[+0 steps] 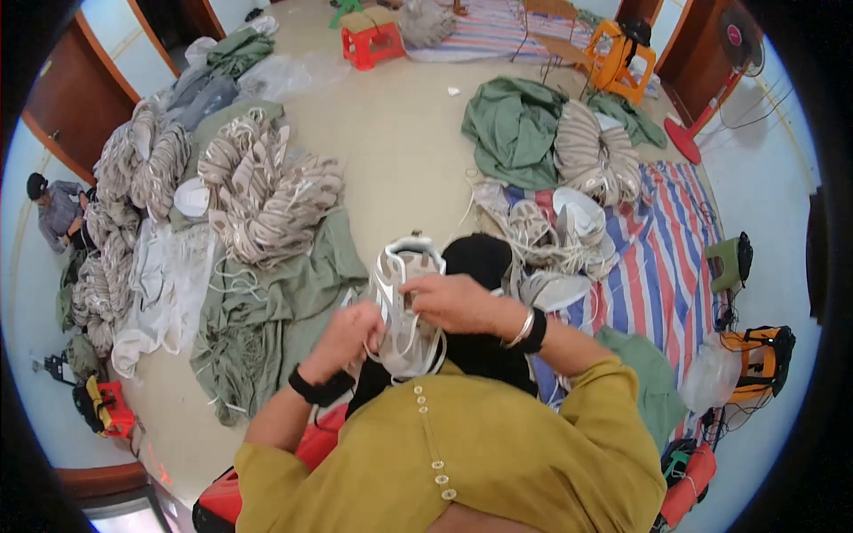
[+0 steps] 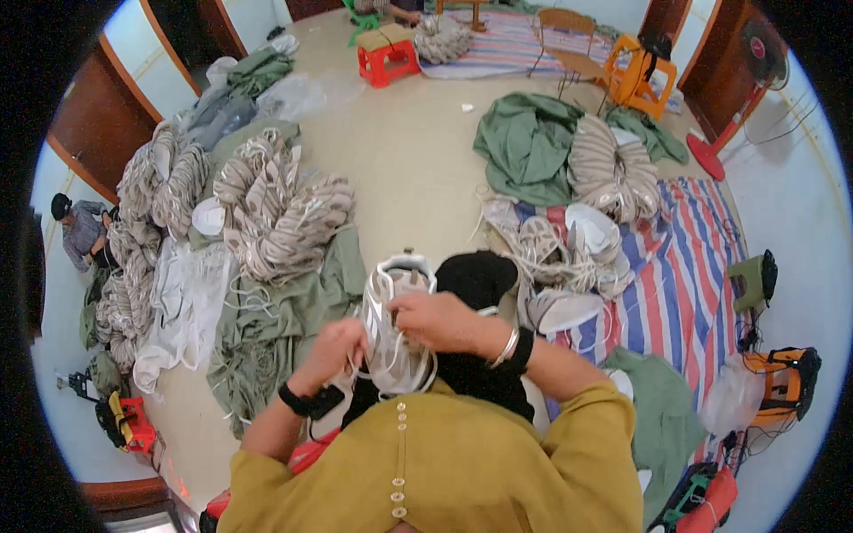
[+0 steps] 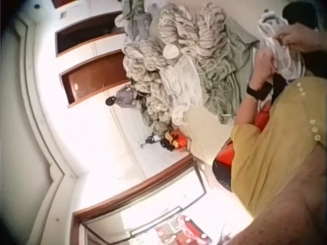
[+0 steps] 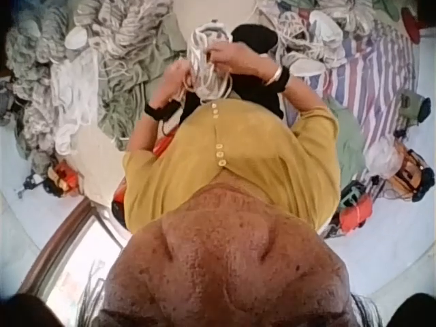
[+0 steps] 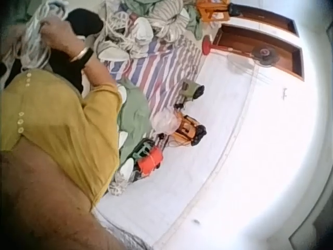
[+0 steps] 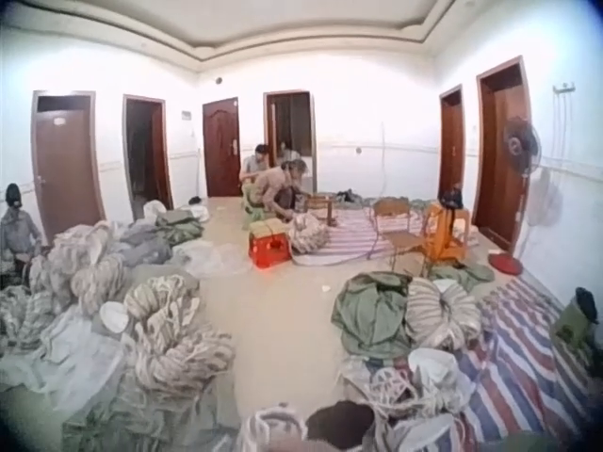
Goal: The recorder is lacing up a pair of white sneakers while sitting in a workspace.
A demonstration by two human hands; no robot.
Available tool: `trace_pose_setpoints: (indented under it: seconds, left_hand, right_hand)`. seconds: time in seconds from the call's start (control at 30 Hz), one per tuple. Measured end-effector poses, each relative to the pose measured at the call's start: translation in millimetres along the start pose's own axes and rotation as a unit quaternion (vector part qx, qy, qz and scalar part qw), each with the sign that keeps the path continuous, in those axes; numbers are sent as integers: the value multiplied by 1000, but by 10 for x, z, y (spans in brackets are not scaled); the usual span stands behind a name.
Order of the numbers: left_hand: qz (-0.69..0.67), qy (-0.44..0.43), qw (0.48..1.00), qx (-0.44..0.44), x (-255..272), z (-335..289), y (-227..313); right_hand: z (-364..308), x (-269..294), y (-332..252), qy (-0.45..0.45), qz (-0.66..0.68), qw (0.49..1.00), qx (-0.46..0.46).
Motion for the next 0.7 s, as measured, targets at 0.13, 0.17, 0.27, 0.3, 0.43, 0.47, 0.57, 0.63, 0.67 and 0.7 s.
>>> trace_pose_setpoints:
  seconds: [0.13, 0.17, 0.27, 0.3, 0.43, 0.47, 0.57, 0.63, 0.67, 0.7]
  left_hand:
    - [-165, 78, 965, -189, 316, 11, 339]
    - [-352, 127, 909, -181, 325, -70, 406]
    - [-265, 226, 921, -173, 337, 26, 362]
    - [-264, 221, 924, -168, 351, 109, 253]
    - [-87, 74, 991, -74, 40, 272, -261]
    - [3, 83, 988, -129, -48, 262, -257]
    - [121, 100, 974, -166, -170, 317, -189]
    - [147, 69, 966, -200, -124, 470, -206]
    - [139, 53, 971, -189, -106, 484, -181]
    - [136, 55, 972, -185, -97, 512, -190]
  right_hand:
    - [-253, 466, 485, 75, -44, 996, 19]
    - [-167, 926, 403, 149, 199, 953, -174]
    - [-639, 1618, 788, 553, 252, 780, -151]
    - [-819, 1691, 851, 624, 204, 731, -186]
    - [-948, 915, 879, 324, 148, 876, -326]
    - [-845, 641, 709, 220, 243, 875, -356]
    - [-636, 114, 225, 59, 314, 907, -274]
    - [-492, 8, 40, -24, 173, 970, -172]
    - [-463, -72, 39, -28, 175, 969, -171]
    - [-433, -110, 36, 25, 92, 988, -125]
Point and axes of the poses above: each hand's wrist, its own z-axis towards the middle knuckle, its own x-axis out of the back of the hand, y = z × x, the point moved 4 cm from there along z, towards the middle knuckle, and after that the axes turned 11 degrees about x, right-handed, at the moved point
